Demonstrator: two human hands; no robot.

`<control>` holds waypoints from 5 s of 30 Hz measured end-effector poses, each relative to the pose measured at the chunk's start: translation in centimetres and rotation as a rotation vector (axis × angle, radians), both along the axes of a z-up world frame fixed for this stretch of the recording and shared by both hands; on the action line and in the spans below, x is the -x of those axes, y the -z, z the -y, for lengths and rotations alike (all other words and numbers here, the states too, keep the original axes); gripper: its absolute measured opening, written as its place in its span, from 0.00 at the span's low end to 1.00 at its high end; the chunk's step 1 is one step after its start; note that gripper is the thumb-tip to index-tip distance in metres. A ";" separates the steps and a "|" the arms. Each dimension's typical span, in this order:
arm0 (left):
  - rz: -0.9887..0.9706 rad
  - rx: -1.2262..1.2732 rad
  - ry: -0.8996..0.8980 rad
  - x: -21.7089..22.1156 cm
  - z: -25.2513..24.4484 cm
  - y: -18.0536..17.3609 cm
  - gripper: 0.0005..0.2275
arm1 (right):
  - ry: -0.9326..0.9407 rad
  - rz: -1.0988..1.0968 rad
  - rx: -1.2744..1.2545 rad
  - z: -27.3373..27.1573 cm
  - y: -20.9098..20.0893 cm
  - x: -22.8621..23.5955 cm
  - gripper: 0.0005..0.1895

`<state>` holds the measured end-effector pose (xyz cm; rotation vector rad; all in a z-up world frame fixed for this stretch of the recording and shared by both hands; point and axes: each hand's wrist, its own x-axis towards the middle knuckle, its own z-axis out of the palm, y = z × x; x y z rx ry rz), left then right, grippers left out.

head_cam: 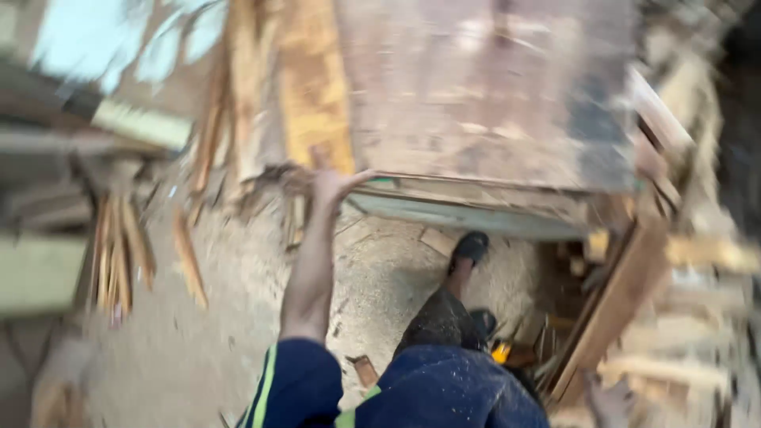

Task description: Picking up and arranging wooden planks on a work table in a wood workshop.

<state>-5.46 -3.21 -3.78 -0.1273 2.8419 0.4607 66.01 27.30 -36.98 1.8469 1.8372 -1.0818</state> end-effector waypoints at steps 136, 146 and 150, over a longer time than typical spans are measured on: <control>-0.119 -0.353 1.013 1.8 -24.8 12.6 0.44 | -0.935 -0.599 -0.738 -13.7 -24.2 54.6 0.38; -0.087 -0.296 1.034 3.6 -26.4 6.0 0.40 | -1.011 -0.655 -0.654 -16.5 -23.4 56.5 0.33; -0.272 -0.241 1.024 5.9 -29.0 11.9 0.31 | -0.980 -0.673 -0.611 -17.8 -23.8 58.9 0.34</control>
